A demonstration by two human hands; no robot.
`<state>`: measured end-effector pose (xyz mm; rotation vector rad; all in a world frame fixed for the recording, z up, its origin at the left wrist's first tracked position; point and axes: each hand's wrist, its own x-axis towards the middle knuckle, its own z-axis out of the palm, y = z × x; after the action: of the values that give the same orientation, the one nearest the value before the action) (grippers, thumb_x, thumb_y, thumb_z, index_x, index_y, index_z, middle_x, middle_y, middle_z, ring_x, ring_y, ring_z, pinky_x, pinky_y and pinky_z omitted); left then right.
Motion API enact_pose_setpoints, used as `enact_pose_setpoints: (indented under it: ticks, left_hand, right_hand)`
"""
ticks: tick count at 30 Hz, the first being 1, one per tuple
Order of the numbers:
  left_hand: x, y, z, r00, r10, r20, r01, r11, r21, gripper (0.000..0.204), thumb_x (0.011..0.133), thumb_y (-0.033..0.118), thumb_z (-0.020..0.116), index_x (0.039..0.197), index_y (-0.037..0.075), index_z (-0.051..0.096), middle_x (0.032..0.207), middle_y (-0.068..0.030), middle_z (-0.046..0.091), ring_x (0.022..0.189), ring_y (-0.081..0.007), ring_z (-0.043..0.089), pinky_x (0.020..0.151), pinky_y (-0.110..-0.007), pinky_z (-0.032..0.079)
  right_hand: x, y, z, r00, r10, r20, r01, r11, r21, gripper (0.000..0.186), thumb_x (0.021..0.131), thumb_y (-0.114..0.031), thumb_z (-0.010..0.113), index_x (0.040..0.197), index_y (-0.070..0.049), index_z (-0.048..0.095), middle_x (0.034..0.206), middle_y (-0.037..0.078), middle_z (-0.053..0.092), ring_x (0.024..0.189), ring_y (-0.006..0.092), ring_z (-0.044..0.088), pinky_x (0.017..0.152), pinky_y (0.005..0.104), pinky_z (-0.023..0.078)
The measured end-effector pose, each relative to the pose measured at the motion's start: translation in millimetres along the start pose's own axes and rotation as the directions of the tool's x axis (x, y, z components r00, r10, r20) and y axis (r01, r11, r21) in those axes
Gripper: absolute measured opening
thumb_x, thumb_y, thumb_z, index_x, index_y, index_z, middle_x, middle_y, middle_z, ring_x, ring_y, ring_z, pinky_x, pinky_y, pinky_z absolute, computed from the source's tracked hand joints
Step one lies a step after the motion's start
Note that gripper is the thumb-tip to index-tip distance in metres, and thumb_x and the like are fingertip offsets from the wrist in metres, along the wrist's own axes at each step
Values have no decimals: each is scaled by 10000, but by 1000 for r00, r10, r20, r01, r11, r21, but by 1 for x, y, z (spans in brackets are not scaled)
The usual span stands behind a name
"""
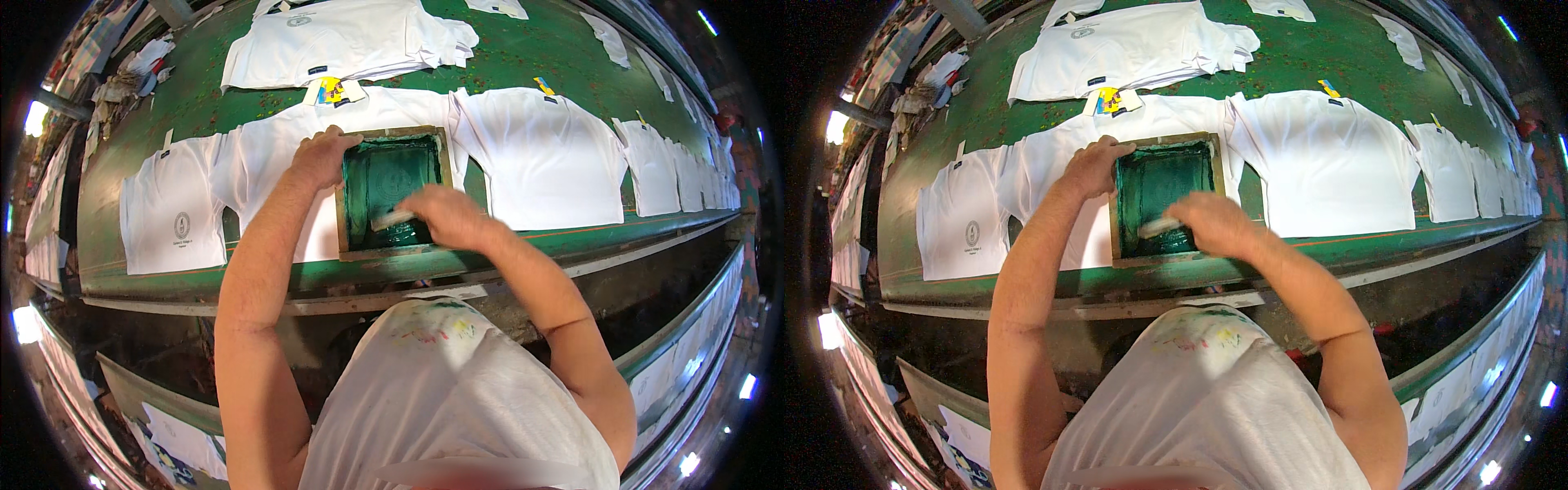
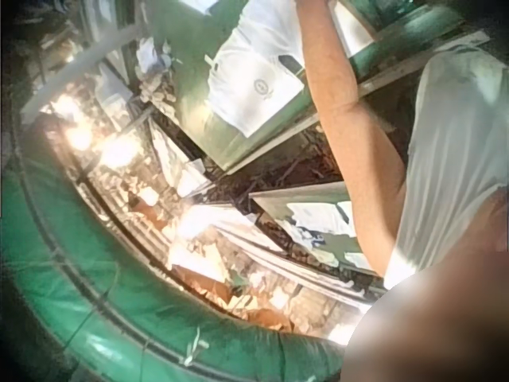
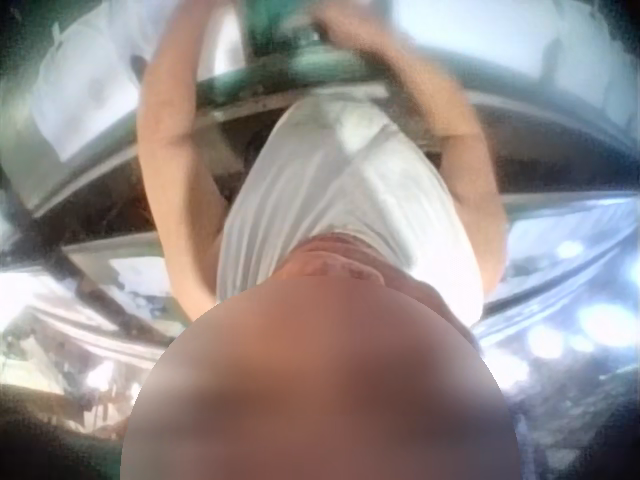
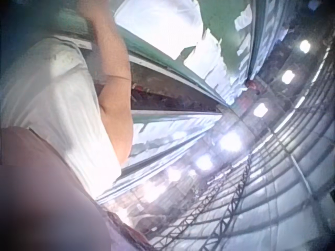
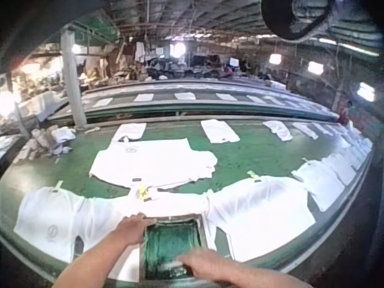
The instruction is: The person uses a squeegee to press green ink through a screen-printing frame onto a series of white t-shirts laid out on a green table. The person repeatedly moves the frame to the next shirt and repeats the squeegee stroke to apply the design.
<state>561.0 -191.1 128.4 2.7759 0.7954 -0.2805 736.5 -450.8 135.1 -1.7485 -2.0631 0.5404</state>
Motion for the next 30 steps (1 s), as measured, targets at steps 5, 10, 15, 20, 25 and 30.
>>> enact_pose_setpoints:
  ticks: [5, 10, 15, 20, 25, 30]
  left_hand:
    - [-1, 2, -1, 1000, 4, -15, -3, 1000, 25, 1011, 663, 90, 1002, 1582, 290, 633, 1415, -106, 644, 1336, -344, 669, 1108, -530, 546]
    - [0, -2, 4, 999, 21, -50, -21, 1000, 17, 974, 657, 99, 1006, 1551, 278, 661, 1390, -110, 662, 1299, -356, 692, 1093, -526, 562]
    - [2, -14, 11, 989, 65, -130, -76, 993, -85, 960, 653, 73, 1000, 1535, 263, 672, 1402, -118, 671, 1309, -372, 686, 1119, -527, 558]
    - [-7, -22, 19, 984, 31, -176, -38, 999, -38, 846, 762, 153, 956, 1549, 268, 666, 1427, -109, 677, 1303, -366, 694, 1108, -520, 559]
    - [-28, -24, 34, 961, -107, -254, 20, 946, -325, 873, 762, 107, 960, 1570, 103, 630, 1438, -209, 696, 1306, -365, 696, 1094, -493, 572]
    - [-60, -4, 71, 918, -366, -156, 130, 647, -751, 624, 857, 58, 859, 1453, -8, 686, 1373, -247, 721, 1272, -388, 704, 1107, -483, 550]
  right_hand:
    - [69, 53, -15, 982, 66, -175, -75, 996, -48, 417, 909, 26, 630, 1285, -104, 756, 1199, 177, 768, 1191, 426, 692, 1019, 545, 555]
    - [78, 55, -11, 974, 104, -201, -129, 985, -111, 439, 920, 22, 637, 1320, -102, 767, 1175, 191, 777, 1163, 441, 701, 1010, 549, 555]
    - [47, 20, -3, 989, 94, -117, -110, 985, -131, 453, 919, 19, 656, 1331, -127, 774, 1109, 168, 749, 1110, 419, 703, 965, 536, 566]
    - [7, -21, 12, 992, 54, -116, -68, 990, -122, 487, 878, 56, 659, 1321, -107, 776, 1069, 164, 733, 1074, 420, 701, 947, 529, 568]
    - [-26, -51, 29, 988, 53, -143, -70, 991, -117, 468, 855, 66, 674, 1284, -80, 792, 1173, 147, 766, 1093, 382, 710, 979, 480, 581]
    - [-38, -62, 38, 992, 56, -117, -73, 986, -149, 441, 900, -29, 744, 1337, -83, 772, 1225, 120, 751, 1134, 339, 677, 1005, 483, 561]
